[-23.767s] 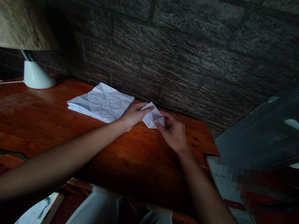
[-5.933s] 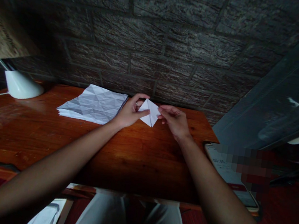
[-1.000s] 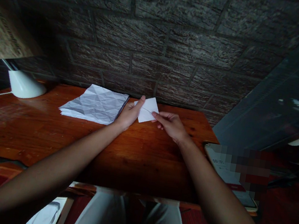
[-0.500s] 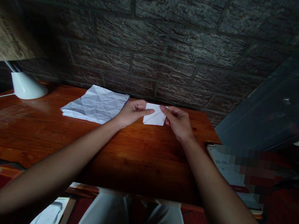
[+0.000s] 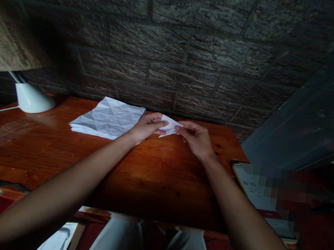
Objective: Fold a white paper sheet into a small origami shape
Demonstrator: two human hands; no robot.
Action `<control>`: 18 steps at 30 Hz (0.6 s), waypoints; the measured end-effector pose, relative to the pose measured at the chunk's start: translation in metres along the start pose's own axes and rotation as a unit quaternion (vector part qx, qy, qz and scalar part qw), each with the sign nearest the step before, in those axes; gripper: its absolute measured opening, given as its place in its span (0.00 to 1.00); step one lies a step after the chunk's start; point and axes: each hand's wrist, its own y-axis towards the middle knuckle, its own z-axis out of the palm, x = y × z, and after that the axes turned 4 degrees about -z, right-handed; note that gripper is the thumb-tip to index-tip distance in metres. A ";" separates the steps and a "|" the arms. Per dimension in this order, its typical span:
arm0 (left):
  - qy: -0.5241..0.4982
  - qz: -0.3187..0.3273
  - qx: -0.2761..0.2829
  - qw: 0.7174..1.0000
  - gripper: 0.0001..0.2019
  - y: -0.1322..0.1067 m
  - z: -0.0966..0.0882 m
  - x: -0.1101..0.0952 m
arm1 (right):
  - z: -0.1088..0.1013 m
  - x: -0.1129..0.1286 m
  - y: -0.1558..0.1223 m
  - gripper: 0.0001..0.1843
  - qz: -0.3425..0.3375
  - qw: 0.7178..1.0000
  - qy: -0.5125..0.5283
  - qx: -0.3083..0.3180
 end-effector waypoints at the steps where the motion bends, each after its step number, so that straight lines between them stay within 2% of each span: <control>1: -0.001 0.002 0.004 1.000 0.22 0.000 0.001 0.000 | 0.000 0.000 0.000 0.25 0.000 1.000 0.006 -0.003; 5: 0.019 0.003 0.036 0.999 0.24 -0.005 0.006 -0.002 | 0.001 0.002 -0.001 0.26 -0.008 1.000 0.018 -0.017; 8: 0.028 0.003 0.052 0.998 0.23 -0.007 0.008 -0.002 | 0.002 0.005 -0.003 0.23 -0.021 0.999 0.004 -0.031; 13: 0.070 0.001 0.093 0.993 0.23 -0.008 0.010 0.003 | 0.005 0.007 -0.002 0.19 -0.033 0.996 -0.013 -0.086; 15: 0.080 0.000 0.094 0.992 0.22 -0.008 0.011 0.004 | 0.005 0.006 -0.002 0.19 -0.026 0.995 -0.006 -0.100; 18: 0.079 0.002 0.064 0.995 0.25 -0.009 0.011 0.003 | 0.006 0.007 -0.003 0.20 -0.001 0.997 0.015 -0.081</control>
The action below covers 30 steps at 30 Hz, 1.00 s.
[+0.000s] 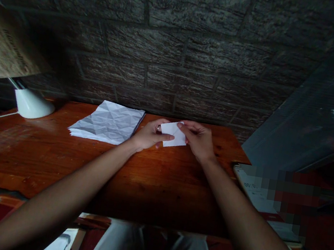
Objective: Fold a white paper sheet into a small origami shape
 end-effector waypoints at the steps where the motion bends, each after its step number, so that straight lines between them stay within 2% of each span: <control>1: -0.007 0.004 -0.018 1.000 0.26 0.000 0.000 -0.001 | 0.000 0.000 0.000 0.20 0.011 1.000 0.006 0.011; 4: -0.036 0.017 -0.076 0.996 0.26 0.001 0.000 -0.004 | -0.001 0.001 0.000 0.21 0.041 0.999 0.025 0.018; 10: -0.086 0.028 -0.149 0.985 0.24 0.006 -0.001 -0.005 | -0.003 0.000 0.003 0.18 0.125 0.986 0.106 -0.041; 14: -0.126 0.037 -0.193 0.972 0.20 0.009 -0.006 -0.003 | -0.001 -0.001 0.001 0.12 0.179 0.981 0.069 0.009; 17: -0.146 0.031 -0.210 0.966 0.18 0.011 -0.011 -0.002 | 0.000 -0.002 -0.002 0.12 0.182 0.981 0.033 0.054; 20: -0.164 0.014 -0.201 0.966 0.19 0.011 -0.013 -0.002 | 0.000 -0.003 -0.004 0.17 0.145 0.987 0.024 0.063; 26: -0.171 -0.025 -0.092 0.981 0.22 0.008 -0.006 0.001 | 0.000 -0.002 -0.003 0.23 0.125 0.990 0.017 0.071; 30: -0.127 -0.032 -0.104 0.986 0.21 0.009 -0.006 0.007 | 0.001 -0.002 -0.004 0.23 0.136 0.985 0.004 0.108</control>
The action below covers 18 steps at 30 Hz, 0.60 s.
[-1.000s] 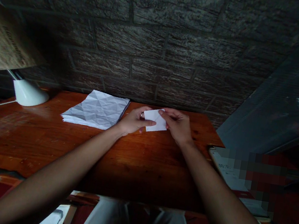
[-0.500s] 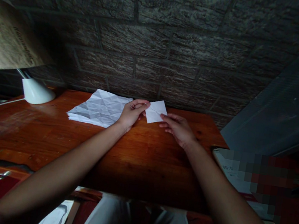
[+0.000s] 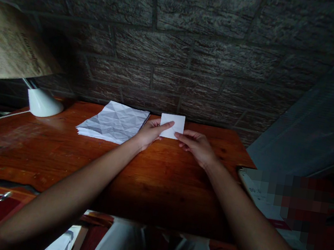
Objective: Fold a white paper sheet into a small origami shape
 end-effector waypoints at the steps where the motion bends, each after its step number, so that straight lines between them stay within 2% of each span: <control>1: 0.005 0.004 -0.006 1.000 0.22 0.001 -0.001 0.000 | 0.000 0.000 0.000 0.23 0.005 1.000 -0.006 0.011; 6: -0.058 -0.005 -0.029 0.998 0.24 0.001 0.002 -0.004 | 0.000 -0.001 -0.001 0.23 0.012 0.999 -0.013 0.037; 9: -0.096 -0.019 -0.049 0.994 0.22 -0.001 0.007 -0.007 | 0.001 0.000 -0.002 0.23 0.006 0.999 -0.015 0.035; 14: -0.135 0.003 -0.054 0.989 0.18 0.002 0.005 -0.009 | 0.002 0.002 -0.001 0.21 -0.016 0.999 0.023 -0.030; 18: -0.097 0.011 -0.051 0.994 0.14 0.003 -0.001 -0.007 | -0.002 0.000 0.004 0.21 -0.022 0.994 0.052 -0.095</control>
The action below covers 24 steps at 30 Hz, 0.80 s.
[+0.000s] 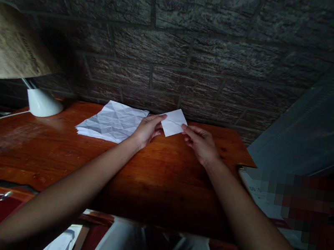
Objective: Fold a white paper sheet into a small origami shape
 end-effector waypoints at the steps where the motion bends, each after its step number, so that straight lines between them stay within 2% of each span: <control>1: 0.016 -0.003 0.008 1.000 0.14 0.000 -0.001 0.000 | -0.001 -0.001 0.001 0.21 -0.003 1.000 0.005 -0.013; 4: 0.066 -0.031 0.031 0.997 0.14 -0.003 -0.001 0.002 | -0.002 -0.002 0.003 0.21 -0.006 0.999 0.005 -0.033; 7: 0.083 -0.047 0.044 0.994 0.15 -0.005 0.001 0.004 | -0.001 -0.002 0.001 0.21 -0.006 1.000 -0.013 -0.013; 13: 0.018 -0.006 0.032 0.999 0.15 -0.005 0.004 0.001 | 0.002 -0.008 -0.003 0.21 -0.015 0.989 -0.104 0.108; 16: 0.003 -0.009 0.016 1.000 0.12 -0.006 0.005 -0.002 | 0.002 -0.011 -0.003 0.21 -0.018 0.988 -0.114 0.105; 20: 0.012 0.013 0.040 0.999 0.14 -0.008 0.006 -0.002 | 0.000 -0.010 -0.002 0.19 -0.024 0.994 -0.087 0.066; 22: 0.047 0.044 0.041 0.997 0.15 -0.010 0.006 -0.001 | -0.001 -0.007 -0.003 0.18 -0.007 0.992 -0.094 0.087; 24: 0.095 0.073 0.027 0.992 0.16 -0.011 0.007 0.001 | -0.001 -0.005 -0.004 0.19 0.010 0.985 -0.109 0.132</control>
